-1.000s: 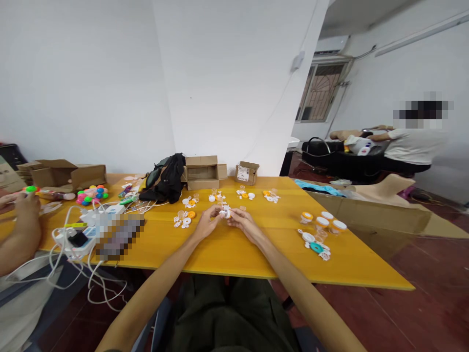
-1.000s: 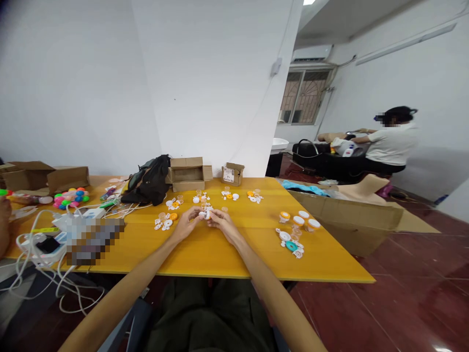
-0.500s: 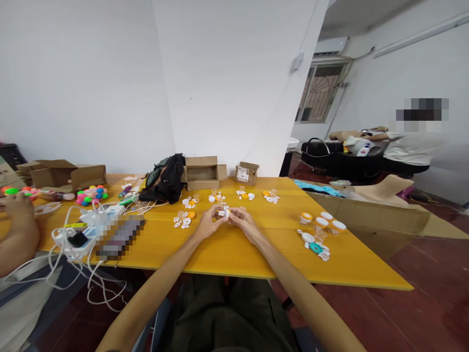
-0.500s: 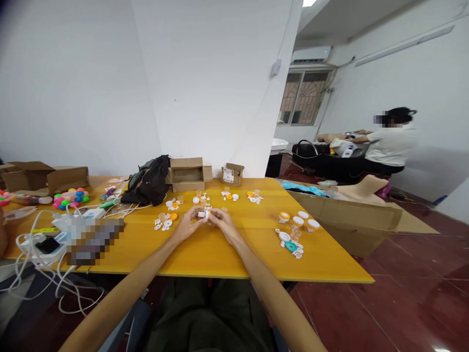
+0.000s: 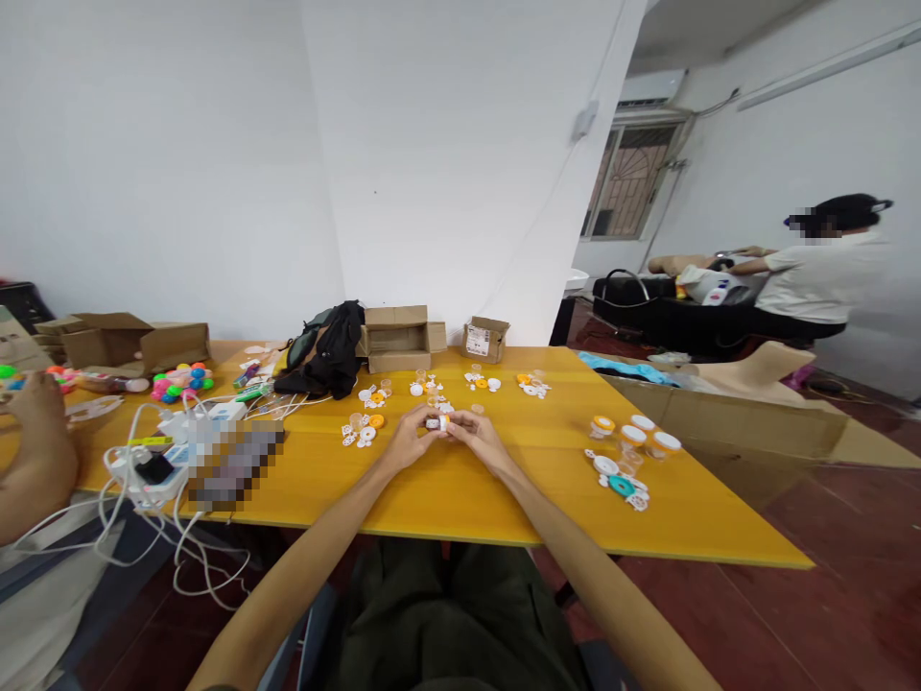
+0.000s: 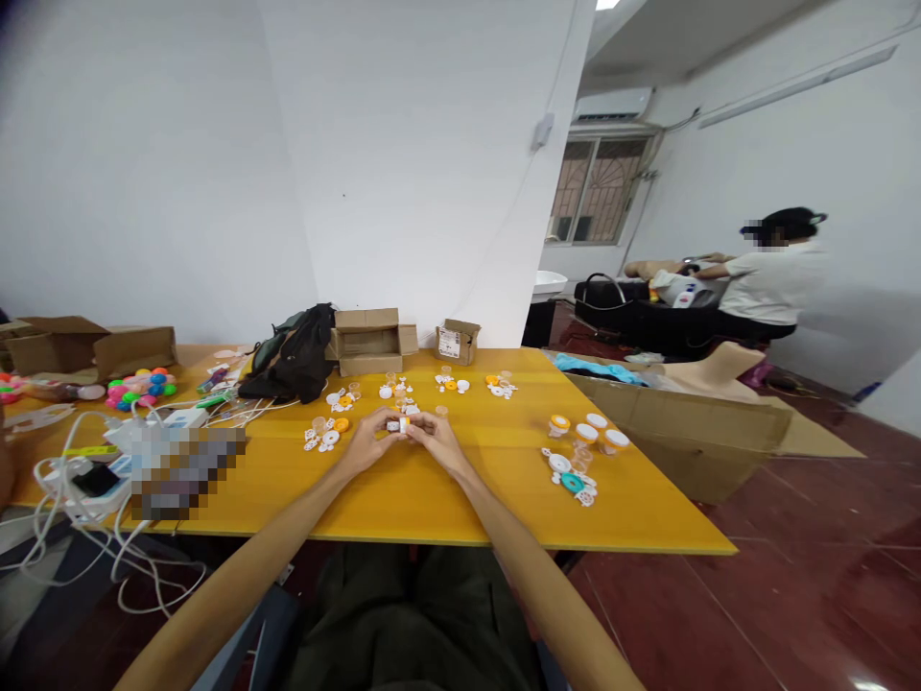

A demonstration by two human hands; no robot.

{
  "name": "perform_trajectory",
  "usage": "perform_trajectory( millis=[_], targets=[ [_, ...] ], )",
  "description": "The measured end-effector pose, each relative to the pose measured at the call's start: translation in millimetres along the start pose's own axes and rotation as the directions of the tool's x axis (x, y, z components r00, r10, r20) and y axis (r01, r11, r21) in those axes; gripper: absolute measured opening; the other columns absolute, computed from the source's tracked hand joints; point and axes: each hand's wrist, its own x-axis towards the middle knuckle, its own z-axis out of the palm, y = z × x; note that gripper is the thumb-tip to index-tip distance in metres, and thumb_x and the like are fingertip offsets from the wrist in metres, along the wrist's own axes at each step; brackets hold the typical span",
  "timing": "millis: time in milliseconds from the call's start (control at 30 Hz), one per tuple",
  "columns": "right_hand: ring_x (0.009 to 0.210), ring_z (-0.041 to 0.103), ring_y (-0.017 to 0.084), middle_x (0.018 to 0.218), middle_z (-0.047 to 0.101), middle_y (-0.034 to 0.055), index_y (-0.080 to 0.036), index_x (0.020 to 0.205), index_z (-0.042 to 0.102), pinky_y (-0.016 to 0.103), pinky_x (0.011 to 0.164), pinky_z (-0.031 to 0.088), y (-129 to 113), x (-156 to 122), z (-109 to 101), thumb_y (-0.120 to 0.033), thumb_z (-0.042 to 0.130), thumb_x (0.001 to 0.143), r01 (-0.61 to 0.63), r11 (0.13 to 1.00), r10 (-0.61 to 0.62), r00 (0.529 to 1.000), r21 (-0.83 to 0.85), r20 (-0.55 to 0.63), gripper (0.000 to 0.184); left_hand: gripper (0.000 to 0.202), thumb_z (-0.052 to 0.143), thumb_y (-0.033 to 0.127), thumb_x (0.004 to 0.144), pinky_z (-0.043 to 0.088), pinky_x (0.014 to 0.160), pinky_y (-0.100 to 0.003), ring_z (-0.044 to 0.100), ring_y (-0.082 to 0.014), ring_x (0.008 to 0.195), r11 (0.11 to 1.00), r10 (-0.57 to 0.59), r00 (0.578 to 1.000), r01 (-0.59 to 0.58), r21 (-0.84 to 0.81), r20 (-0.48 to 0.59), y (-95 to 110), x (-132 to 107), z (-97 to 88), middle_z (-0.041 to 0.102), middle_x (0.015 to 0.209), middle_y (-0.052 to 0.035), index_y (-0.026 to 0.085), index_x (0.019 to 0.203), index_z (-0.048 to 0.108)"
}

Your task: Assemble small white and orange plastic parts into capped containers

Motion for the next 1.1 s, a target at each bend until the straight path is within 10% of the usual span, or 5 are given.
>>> perform_trajectory(
  millis=[1100],
  targets=[
    [0.075,0.065,0.021,0.082,0.074,0.0054,-0.020,0.083,0.075,0.034,0.073,0.053,-0.2,-1.6,-1.2,-0.060,0.072,0.068,0.074,0.988,-0.071,0.997,-0.132,0.026,0.043,0.018,0.070,0.025,0.077,0.052,0.083,-0.033,0.064,-0.0200,0.087,0.999,0.043,0.999,-0.042,-0.009,0.031,-7.0,1.8,-0.4,0.069,0.092,-0.0049,0.018,0.093,0.071]
  ],
)
